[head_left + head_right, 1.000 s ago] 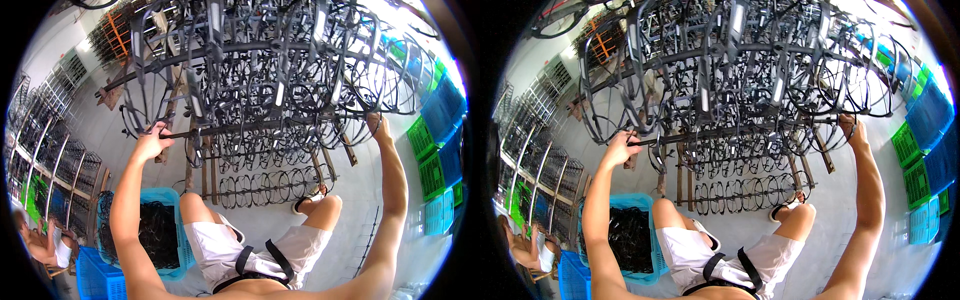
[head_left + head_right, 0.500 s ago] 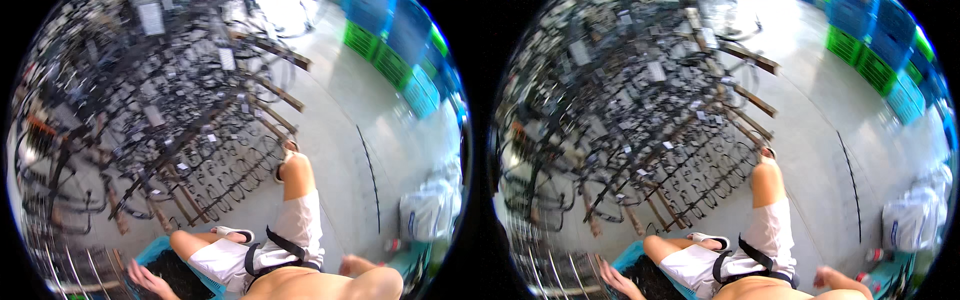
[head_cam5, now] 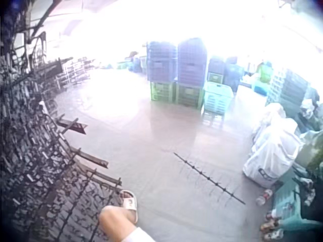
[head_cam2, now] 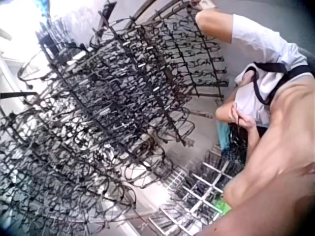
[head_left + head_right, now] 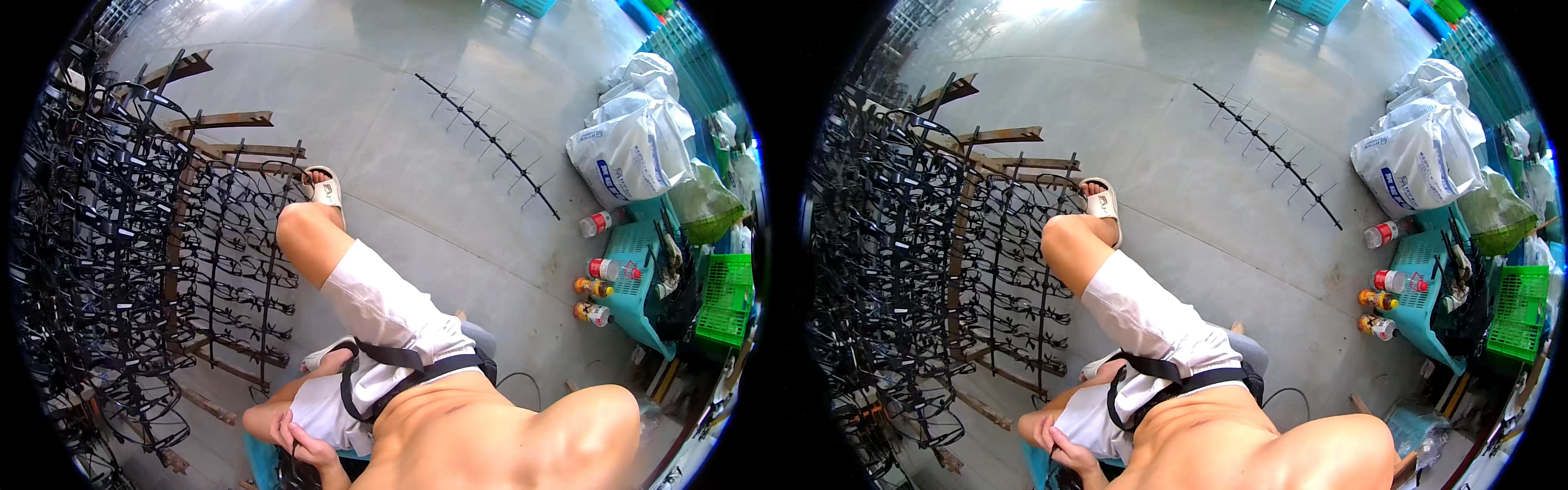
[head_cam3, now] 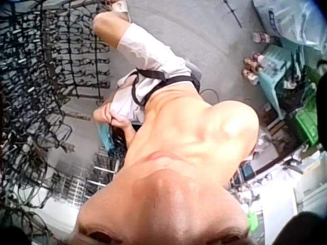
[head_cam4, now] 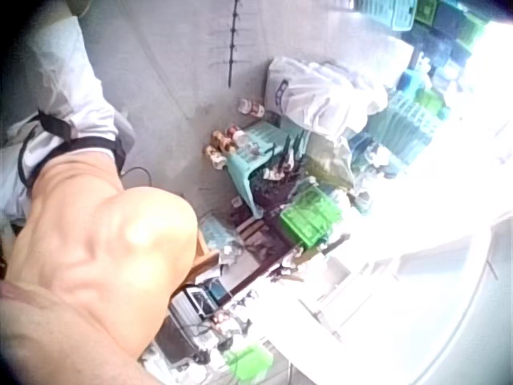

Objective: The person sits on a chair and repeatedly picks up black wire loops from a blue basket. They attach each loop to a metal rack using a small metal clip, then place the clip into the rack. The process is repeated continuously.

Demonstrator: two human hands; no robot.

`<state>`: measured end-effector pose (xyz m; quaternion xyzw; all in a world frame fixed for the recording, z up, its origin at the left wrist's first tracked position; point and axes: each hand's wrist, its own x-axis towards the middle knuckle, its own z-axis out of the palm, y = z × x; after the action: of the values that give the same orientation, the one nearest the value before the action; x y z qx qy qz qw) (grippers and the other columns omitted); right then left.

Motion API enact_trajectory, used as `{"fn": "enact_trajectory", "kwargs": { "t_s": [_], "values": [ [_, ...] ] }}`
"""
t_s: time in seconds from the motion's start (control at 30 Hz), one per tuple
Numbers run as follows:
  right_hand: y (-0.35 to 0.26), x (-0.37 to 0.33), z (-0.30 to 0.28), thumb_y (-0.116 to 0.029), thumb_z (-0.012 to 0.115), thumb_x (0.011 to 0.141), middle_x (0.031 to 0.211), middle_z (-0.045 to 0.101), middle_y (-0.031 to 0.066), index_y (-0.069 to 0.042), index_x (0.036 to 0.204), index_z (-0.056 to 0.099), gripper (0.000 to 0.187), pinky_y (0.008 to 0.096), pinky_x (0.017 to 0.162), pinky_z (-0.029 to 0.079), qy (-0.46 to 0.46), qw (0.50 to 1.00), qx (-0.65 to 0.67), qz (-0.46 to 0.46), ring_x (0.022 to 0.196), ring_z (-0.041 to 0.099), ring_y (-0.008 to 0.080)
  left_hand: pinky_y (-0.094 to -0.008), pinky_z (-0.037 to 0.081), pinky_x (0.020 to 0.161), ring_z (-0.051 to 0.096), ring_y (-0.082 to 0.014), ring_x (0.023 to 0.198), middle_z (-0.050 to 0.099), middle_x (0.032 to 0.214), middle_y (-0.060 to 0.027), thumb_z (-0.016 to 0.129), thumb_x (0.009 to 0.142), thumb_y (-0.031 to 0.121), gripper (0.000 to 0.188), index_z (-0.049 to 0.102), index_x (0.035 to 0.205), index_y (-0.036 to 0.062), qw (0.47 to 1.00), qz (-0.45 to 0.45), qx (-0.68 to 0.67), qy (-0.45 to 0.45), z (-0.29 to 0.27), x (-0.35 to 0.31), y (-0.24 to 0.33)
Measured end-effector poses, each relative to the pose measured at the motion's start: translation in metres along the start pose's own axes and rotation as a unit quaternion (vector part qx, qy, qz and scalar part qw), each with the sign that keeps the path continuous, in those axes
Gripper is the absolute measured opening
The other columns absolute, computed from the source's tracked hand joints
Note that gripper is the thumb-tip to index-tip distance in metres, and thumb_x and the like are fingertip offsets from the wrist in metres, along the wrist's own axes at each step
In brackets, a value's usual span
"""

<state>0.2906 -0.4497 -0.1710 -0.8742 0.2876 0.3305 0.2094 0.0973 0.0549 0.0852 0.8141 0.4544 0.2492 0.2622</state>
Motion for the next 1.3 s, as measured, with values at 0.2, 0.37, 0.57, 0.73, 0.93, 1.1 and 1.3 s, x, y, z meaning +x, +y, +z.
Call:
{"fn": "enact_trajectory", "kwargs": {
  "t_s": [0.2,0.37,0.57,0.73,0.93,1.1,1.3],
  "values": [
    [0.025,-0.009,0.009,-0.035,0.056,0.084,0.119,0.053,0.0234,0.0,0.12,0.053,0.049,0.0426,0.097,0.038,-0.018,0.999,0.013,0.028,0.114,0.05,0.0356,-0.0411,0.04,0.089,0.051,-0.0322,0.099,0.052,0.111,-0.0203,0.043,0.092,0.015,0.027,0.06,0.099,-0.005,0.999,0.03,-0.013,-0.016,0.009,0.011,-0.004],
    [0.051,-0.011,0.005,-0.038,0.055,0.084,0.119,0.054,0.024,0.001,0.119,0.054,0.053,0.042,0.097,0.039,-0.026,0.998,0.008,0.06,0.114,0.051,0.0353,-0.0405,0.038,0.092,0.052,-0.031,0.102,0.054,0.111,-0.02,0.041,0.094,0.016,0.03,0.059,0.097,-0.0076,0.999,0.018,-0.03,-0.026,0.011,0.009,0.002],
    [0.05,0.018,-0.032,-0.043,0.054,0.084,0.118,0.055,0.0248,0.002,0.119,0.054,0.057,0.0412,0.096,0.04,-0.001,0.998,-0.027,0.057,0.113,0.052,0.0351,-0.0409,0.038,0.094,0.05,-0.0315,0.106,0.052,0.115,-0.0203,0.039,0.095,0.016,0.033,0.059,0.103,-0.0088,0.997,0.045,-0.04,-0.046,0.024,0.013,0.012],
    [0.017,0.091,-0.095,-0.047,0.053,0.083,0.118,0.056,0.0255,0.003,0.118,0.055,0.061,0.0405,0.096,0.041,0.095,0.994,-0.046,0.029,0.112,0.054,0.0348,-0.0421,0.036,0.095,0.049,-0.0332,0.107,0.053,0.114,-0.0228,0.035,0.098,0.017,0.037,0.054,0.113,-0.0111,0.99,0.112,0.05,-0.067,0.049,0.033,0.041],
    [-0.117,0.244,-0.131,-0.052,0.051,0.083,0.118,0.057,0.0263,0.004,0.118,0.055,0.066,0.0397,0.096,0.041,0.157,0.987,-0.014,-0.026,0.112,0.055,0.0345,-0.0228,0.042,0.052,0.054,-0.0126,0.063,0.063,0.087,-0.0121,0.031,0.102,0.027,0.047,0.043,0.129,-0.0093,0.996,-0.015,0.02,-0.082,0.078,0.051,0.049],
    [-0.199,0.334,-0.116,-0.064,0.051,0.079,0.132,0.046,0.0279,0.008,0.129,0.044,0.089,0.039,0.104,0.034,0.162,0.987,0.001,0.018,0.127,0.042,0.0362,-0.0216,0.037,0.045,0.047,-0.0088,0.049,0.062,0.075,-0.0093,0.036,0.102,0.029,0.043,0.049,0.127,-0.0036,0.984,-0.078,0.072,-0.14,0.118,0.08,0.062],
    [-0.237,0.399,-0.077,-0.073,0.052,0.073,0.122,0.055,0.0279,0.011,0.116,0.056,0.094,0.0403,0.099,0.037,0.019,0.998,0.011,-0.062,0.12,0.05,0.0357,-0.027,0.044,0.046,0.055,-0.0139,0.049,0.062,0.059,-0.0107,0.043,0.097,0.022,0.034,0.064,0.096,-0.0055,0.952,-0.097,0.218,-0.192,0.136,0.091,0.115]
  ]
}}
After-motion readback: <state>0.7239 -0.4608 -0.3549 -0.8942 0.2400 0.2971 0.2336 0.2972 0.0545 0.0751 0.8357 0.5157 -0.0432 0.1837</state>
